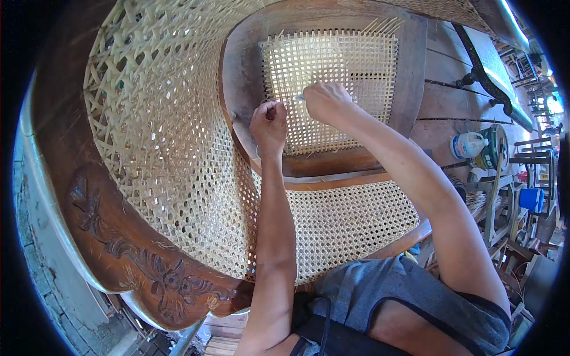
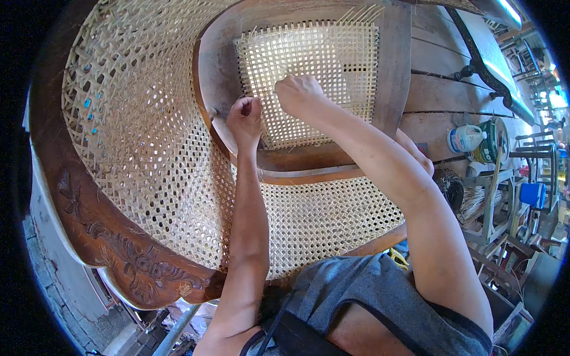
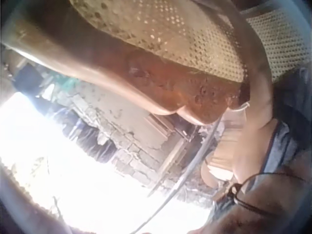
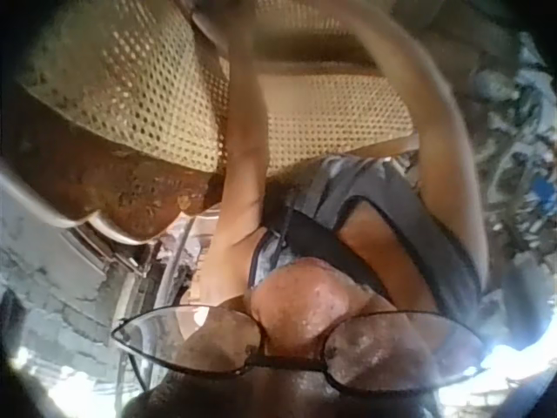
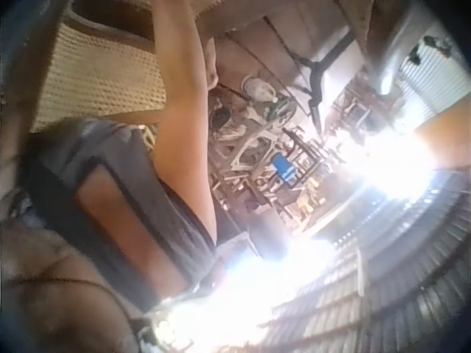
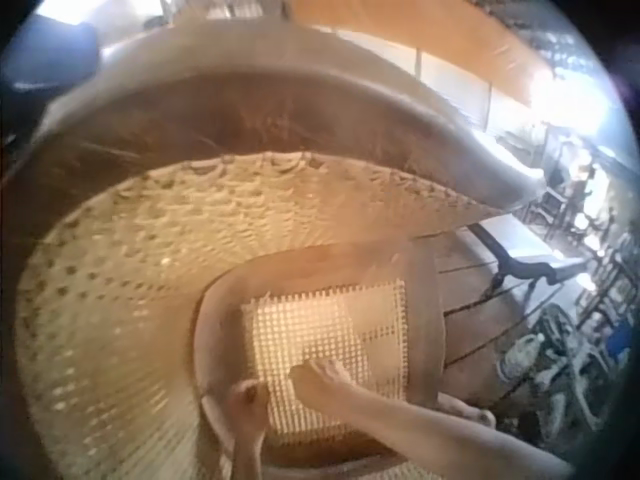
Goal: The recorder is weaving a pattern into the back and seat of a wooden chair using cane or rattan strips.
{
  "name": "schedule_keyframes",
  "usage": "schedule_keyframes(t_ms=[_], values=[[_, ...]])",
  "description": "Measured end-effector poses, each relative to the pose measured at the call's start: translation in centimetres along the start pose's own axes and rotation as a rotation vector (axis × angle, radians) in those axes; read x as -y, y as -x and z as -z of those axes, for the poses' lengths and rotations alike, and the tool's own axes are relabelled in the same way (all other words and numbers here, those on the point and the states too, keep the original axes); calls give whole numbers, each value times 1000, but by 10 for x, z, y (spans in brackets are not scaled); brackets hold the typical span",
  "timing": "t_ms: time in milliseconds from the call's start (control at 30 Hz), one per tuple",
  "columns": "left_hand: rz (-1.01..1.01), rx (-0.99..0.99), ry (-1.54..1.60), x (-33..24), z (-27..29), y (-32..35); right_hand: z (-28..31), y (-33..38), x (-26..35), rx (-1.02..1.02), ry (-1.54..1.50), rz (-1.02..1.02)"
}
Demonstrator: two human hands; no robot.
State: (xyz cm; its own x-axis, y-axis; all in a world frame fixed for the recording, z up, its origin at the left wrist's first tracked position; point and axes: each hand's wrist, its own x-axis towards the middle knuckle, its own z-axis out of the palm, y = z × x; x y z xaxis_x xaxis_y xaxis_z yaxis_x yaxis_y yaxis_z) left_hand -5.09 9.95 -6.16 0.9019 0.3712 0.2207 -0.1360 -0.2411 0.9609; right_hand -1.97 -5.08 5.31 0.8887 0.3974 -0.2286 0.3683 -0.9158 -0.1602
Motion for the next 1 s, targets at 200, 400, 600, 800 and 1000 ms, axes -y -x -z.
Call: schedule_keyframes(t_ms=[200, 400, 600, 800, 1000], values=[[12, -66, 37, 15, -8, 1, -1, -13, 20, -12, 136, 33], [-90, 42, -135, 17, 1, -8, 2, -15, 20, 3, 161, 32], [40, 153, -223, -17, -1, -4, -2, -17, 7, -26, 63, -46], [-75, -85, -286, -16, -23, 17, 6, -7, 6, 64, 55, -97], [123, -59, 123, -5, -37, 21, 39, 12, -47, -2, 152, -272]])
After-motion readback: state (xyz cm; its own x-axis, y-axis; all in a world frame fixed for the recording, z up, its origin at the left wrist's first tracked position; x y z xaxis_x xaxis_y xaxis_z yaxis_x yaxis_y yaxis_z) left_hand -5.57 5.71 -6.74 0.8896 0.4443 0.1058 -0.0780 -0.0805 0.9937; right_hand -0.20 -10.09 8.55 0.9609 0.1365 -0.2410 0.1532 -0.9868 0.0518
